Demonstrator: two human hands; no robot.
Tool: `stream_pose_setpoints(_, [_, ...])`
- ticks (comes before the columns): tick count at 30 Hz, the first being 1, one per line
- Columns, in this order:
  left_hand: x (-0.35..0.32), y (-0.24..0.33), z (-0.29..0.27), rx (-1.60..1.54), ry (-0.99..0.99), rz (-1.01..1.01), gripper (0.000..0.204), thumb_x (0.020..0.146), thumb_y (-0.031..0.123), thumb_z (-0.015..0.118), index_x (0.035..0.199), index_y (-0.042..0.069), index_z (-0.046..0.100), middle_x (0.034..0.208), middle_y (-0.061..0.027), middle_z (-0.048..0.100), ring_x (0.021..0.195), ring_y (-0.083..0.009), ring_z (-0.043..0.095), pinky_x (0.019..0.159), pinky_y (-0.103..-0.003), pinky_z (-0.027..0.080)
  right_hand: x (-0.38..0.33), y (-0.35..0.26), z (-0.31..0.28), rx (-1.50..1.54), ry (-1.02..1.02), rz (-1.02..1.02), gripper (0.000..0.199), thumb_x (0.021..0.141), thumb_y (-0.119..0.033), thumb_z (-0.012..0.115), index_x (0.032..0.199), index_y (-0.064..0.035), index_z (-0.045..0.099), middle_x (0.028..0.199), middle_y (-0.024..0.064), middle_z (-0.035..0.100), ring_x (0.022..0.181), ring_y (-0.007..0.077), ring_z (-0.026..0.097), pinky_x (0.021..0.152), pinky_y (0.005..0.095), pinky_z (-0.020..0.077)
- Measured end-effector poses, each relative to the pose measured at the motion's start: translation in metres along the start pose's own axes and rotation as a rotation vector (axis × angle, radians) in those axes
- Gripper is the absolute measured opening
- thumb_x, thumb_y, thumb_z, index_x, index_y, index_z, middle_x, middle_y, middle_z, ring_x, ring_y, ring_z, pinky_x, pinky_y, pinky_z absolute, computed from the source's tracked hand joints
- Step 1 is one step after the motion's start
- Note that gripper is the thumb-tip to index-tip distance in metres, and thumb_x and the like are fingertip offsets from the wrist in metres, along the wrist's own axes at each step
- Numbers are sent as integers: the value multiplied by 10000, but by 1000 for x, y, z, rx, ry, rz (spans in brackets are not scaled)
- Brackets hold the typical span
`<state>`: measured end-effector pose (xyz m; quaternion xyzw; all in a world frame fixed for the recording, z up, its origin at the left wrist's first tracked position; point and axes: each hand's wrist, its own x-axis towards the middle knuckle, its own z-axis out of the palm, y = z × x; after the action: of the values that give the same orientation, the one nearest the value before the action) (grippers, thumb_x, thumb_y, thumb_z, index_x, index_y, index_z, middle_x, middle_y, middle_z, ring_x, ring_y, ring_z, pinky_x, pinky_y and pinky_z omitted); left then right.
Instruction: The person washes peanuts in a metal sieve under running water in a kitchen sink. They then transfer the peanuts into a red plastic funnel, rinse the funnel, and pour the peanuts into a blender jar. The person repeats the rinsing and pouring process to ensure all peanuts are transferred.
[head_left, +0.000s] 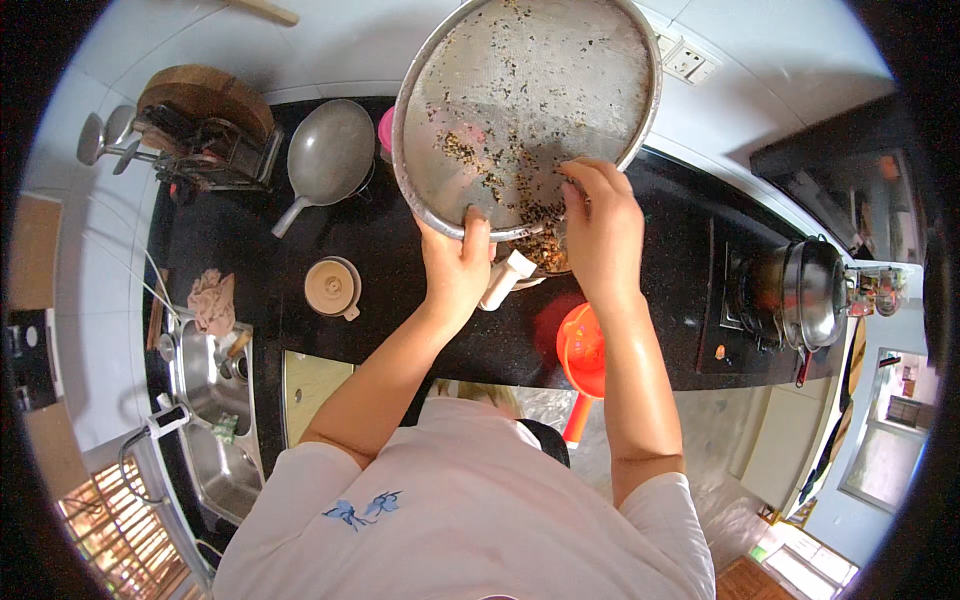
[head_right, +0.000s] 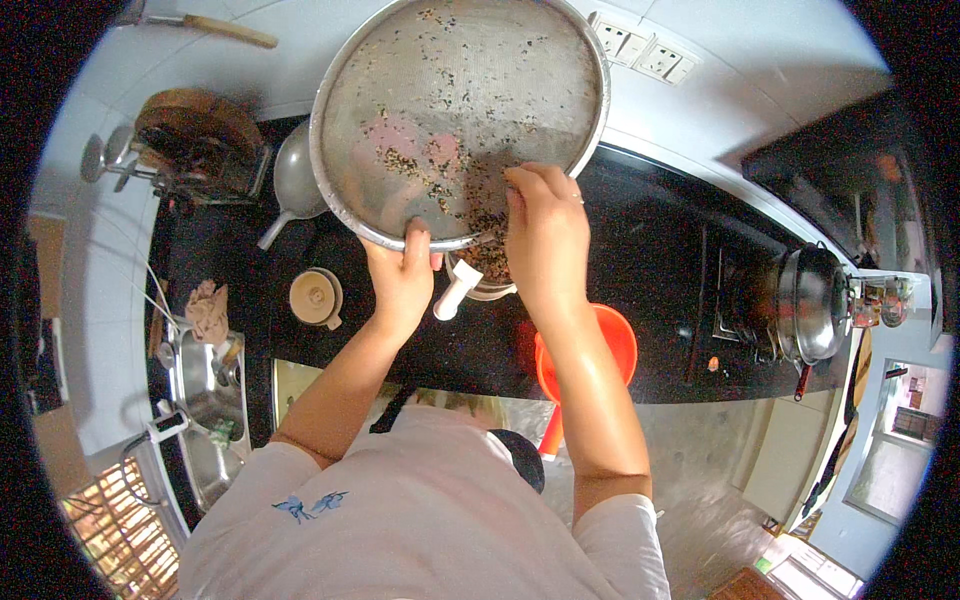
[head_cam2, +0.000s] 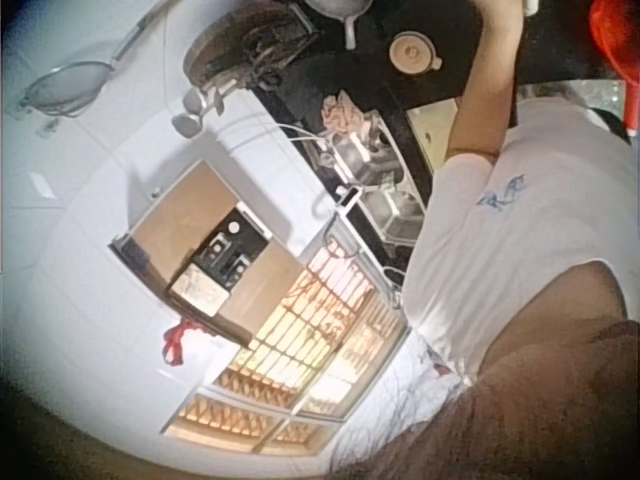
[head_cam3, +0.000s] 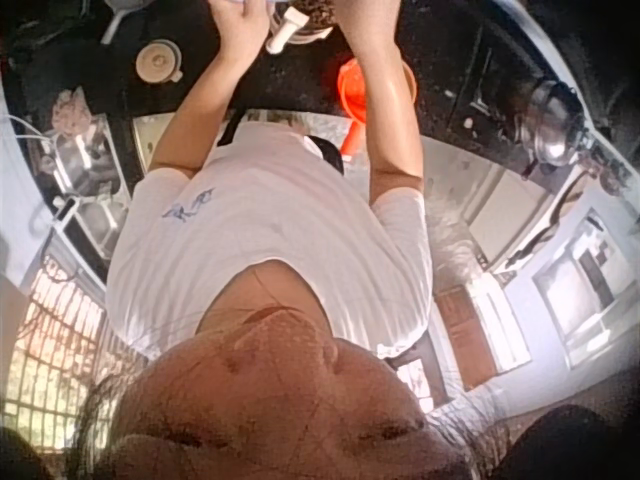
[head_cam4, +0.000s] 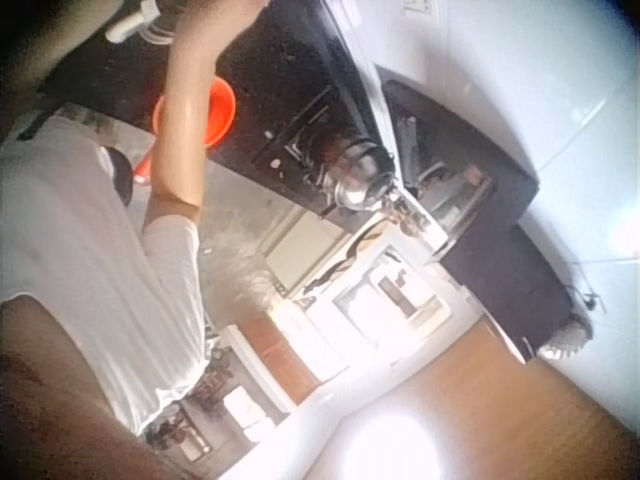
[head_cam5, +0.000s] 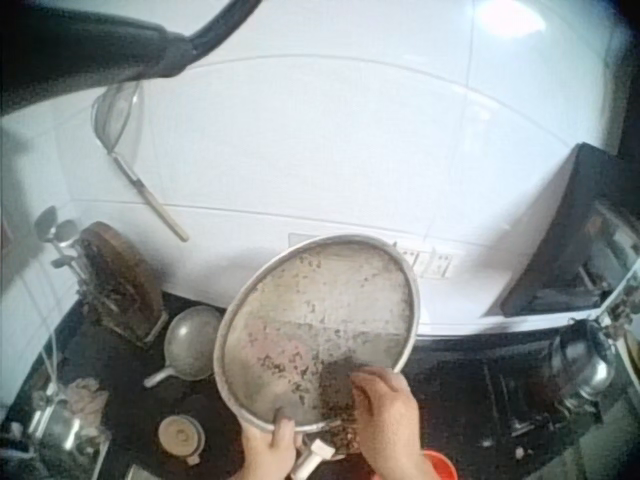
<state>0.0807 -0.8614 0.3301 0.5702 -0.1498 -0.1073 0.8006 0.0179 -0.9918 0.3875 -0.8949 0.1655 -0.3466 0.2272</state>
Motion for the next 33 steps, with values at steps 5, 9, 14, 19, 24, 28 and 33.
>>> stream_pose_setpoints(5, [-1,4,2,-6,11,4,571,858,-43,441,1336,52,144,932,-127,536,535,-120,489,442,-234,416,-13,-9,17,27,-73,-40,118,739,-7,636,856,5,650,895,136,616,846,348,575,768,409,477])
stream_pose_setpoints(9, [-1,3,0,-9,-14,5,573,860,-42,442,1339,56,142,930,-125,526,540,-127,489,447,-239,419,-14,-8,7,50,-185,11,125,733,-12,659,858,-4,664,910,113,633,875,310,609,789,366,490])
stream_pose_setpoints(14, [-4,-2,-2,3,-16,11,570,877,-34,443,1343,64,130,938,-128,514,547,-133,488,453,-249,420,-22,2,-3,41,-166,-84,132,701,17,652,828,-15,659,881,110,631,845,309,608,736,375,504])
stream_pose_setpoints(19, [5,3,-3,-28,-51,52,601,881,-32,435,1358,91,89,938,-134,510,541,-137,486,449,-249,414,-26,-1,-7,117,-163,79,152,683,49,651,822,-11,667,855,126,641,790,314,630,704,362,511])
stream_pose_setpoints(24, [16,23,-2,-48,-29,65,590,868,-42,407,1348,97,93,882,-126,519,520,-135,481,428,-251,400,-13,-7,-15,181,-238,171,167,685,40,679,846,-2,689,824,137,673,742,255,658,689,317,516])
stream_pose_setpoints(28, [30,36,-3,-61,-32,46,535,863,-32,394,1321,82,143,841,-115,524,504,-133,477,410,-241,383,-9,-9,-26,634,-234,600,140,752,5,706,890,24,698,887,100,698,802,113,641,724,226,501])
stream_pose_setpoints(33, [35,64,-1,-110,-141,-110,465,852,-15,402,1268,80,217,831,-104,520,510,-133,480,408,-247,380,-42,2,-60,1314,82,873,172,791,46,671,948,-23,656,924,83,678,805,178,648,741,289,535])
